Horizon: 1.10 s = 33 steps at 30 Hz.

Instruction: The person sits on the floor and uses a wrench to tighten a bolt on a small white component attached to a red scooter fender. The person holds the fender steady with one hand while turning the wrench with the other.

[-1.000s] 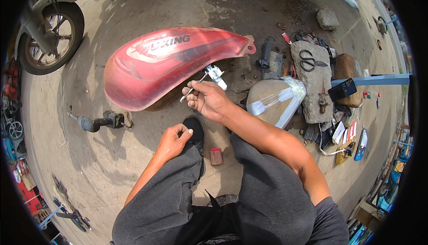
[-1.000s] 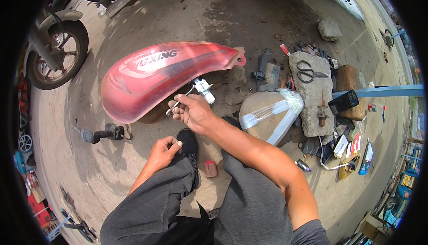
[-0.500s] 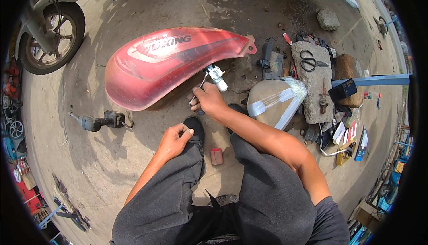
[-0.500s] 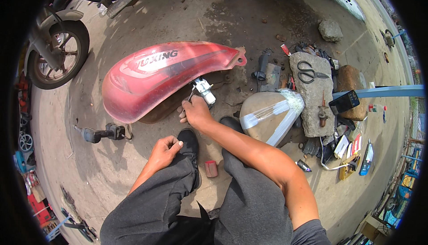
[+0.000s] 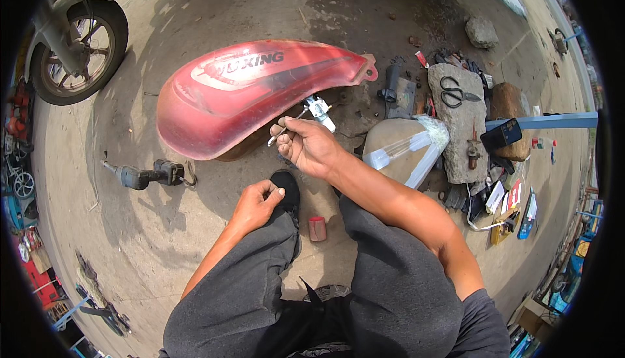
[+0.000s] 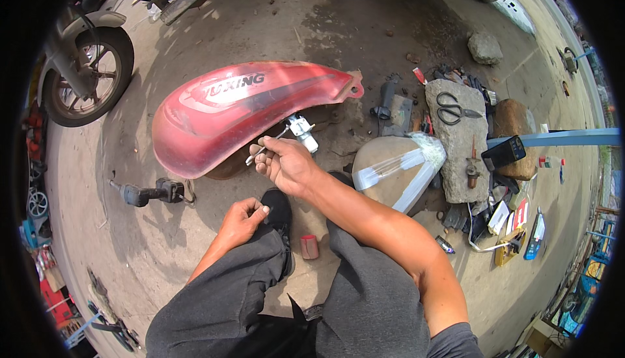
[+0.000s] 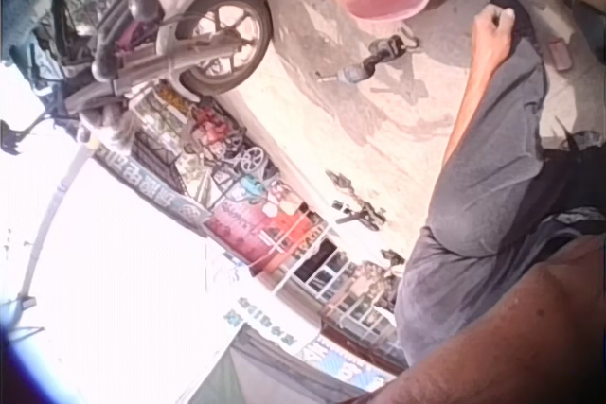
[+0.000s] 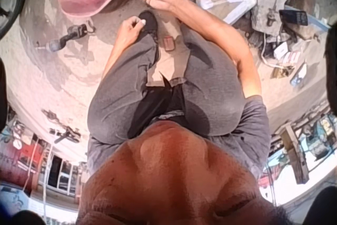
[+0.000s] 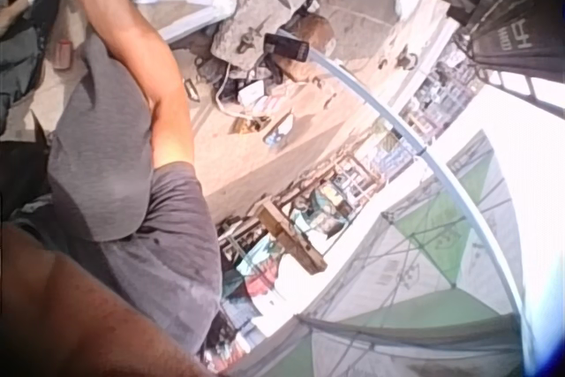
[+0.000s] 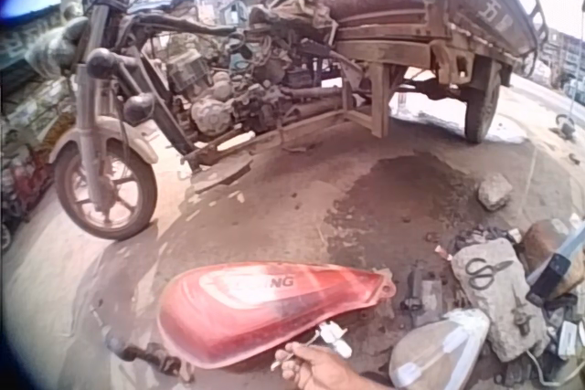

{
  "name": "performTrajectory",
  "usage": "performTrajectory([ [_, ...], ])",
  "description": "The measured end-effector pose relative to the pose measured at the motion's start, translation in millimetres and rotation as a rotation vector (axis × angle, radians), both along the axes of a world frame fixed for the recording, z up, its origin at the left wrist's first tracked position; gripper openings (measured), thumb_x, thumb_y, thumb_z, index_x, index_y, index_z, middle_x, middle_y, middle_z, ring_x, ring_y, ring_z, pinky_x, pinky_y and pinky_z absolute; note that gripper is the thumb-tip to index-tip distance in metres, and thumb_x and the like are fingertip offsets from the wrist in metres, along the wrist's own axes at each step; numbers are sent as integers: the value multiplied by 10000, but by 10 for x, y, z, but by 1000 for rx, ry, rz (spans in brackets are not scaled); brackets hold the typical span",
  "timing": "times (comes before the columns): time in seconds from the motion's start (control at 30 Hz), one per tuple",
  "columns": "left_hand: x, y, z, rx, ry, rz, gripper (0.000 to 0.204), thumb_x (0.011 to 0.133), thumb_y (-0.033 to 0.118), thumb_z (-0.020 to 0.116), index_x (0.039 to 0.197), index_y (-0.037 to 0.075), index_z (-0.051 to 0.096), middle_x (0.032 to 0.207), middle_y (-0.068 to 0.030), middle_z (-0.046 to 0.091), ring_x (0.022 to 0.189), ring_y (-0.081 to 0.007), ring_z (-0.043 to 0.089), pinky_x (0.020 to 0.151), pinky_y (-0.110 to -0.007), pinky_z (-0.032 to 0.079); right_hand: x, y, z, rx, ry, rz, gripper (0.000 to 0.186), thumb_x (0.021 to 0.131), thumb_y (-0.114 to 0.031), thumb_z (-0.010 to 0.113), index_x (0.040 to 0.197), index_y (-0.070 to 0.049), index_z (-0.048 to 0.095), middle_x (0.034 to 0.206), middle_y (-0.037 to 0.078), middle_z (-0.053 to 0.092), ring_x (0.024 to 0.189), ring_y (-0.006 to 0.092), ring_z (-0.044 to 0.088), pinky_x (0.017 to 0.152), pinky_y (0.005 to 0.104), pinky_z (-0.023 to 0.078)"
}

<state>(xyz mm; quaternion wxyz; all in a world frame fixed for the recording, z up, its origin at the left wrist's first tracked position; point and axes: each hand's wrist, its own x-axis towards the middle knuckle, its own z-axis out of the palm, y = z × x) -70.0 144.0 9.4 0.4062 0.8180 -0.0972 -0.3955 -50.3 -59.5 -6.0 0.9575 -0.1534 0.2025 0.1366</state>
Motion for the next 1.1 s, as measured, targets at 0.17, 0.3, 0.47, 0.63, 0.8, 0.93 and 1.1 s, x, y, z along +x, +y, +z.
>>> performTrajectory([
  [0.17,-3,0,-18,-8,-10,3,275,913,261,644,779,23,612,645,20,528,615,-69,446,552,-273,371,-76,98,27,-439,74,125,177,987,-176,498,1052,-12,514,946,138,632,724,139,611,617,282,552],
  [0.3,-3,-8,-6,-10,-17,-5,278,914,259,644,776,21,609,642,23,517,618,-65,437,551,-273,369,-55,127,-87,-646,100,126,183,985,-158,471,1051,10,498,916,134,618,681,151,609,581,288,557],
  [0.47,-4,-18,-9,-16,-20,-10,282,916,258,643,777,15,607,642,23,514,620,-69,433,554,-275,369,-10,147,-216,-832,62,78,211,980,-147,450,1007,50,518,862,133,614,662,175,610,544,298,556],
  [0.63,-3,-23,5,-10,-27,-14,282,915,256,641,777,13,608,643,20,516,622,-70,435,556,-277,369,35,138,-262,-859,37,61,208,979,-143,450,1011,50,522,881,141,620,662,177,608,540,295,556],
  [0.8,-9,-11,-2,-6,-13,-4,277,913,255,642,779,14,612,640,18,520,615,-70,436,554,-276,373,1,85,-34,-274,18,13,182,985,-170,495,1025,1,538,935,130,636,702,145,610,603,281,549],
  [0.93,-6,-34,10,0,-10,2,277,913,253,642,779,12,612,642,15,534,612,-69,442,556,-270,378,3,-2,-22,16,-32,-14,185,987,-191,518,1042,-15,540,948,127,639,731,128,614,640,280,540],
  [1.1,2,-28,57,-34,-56,9,269,909,239,655,786,4,605,651,8,552,618,-72,460,564,-268,388,-81,112,-20,-487,66,101,192,985,-173,485,1028,10,527,926,137,632,723,148,620,602,292,548],
])
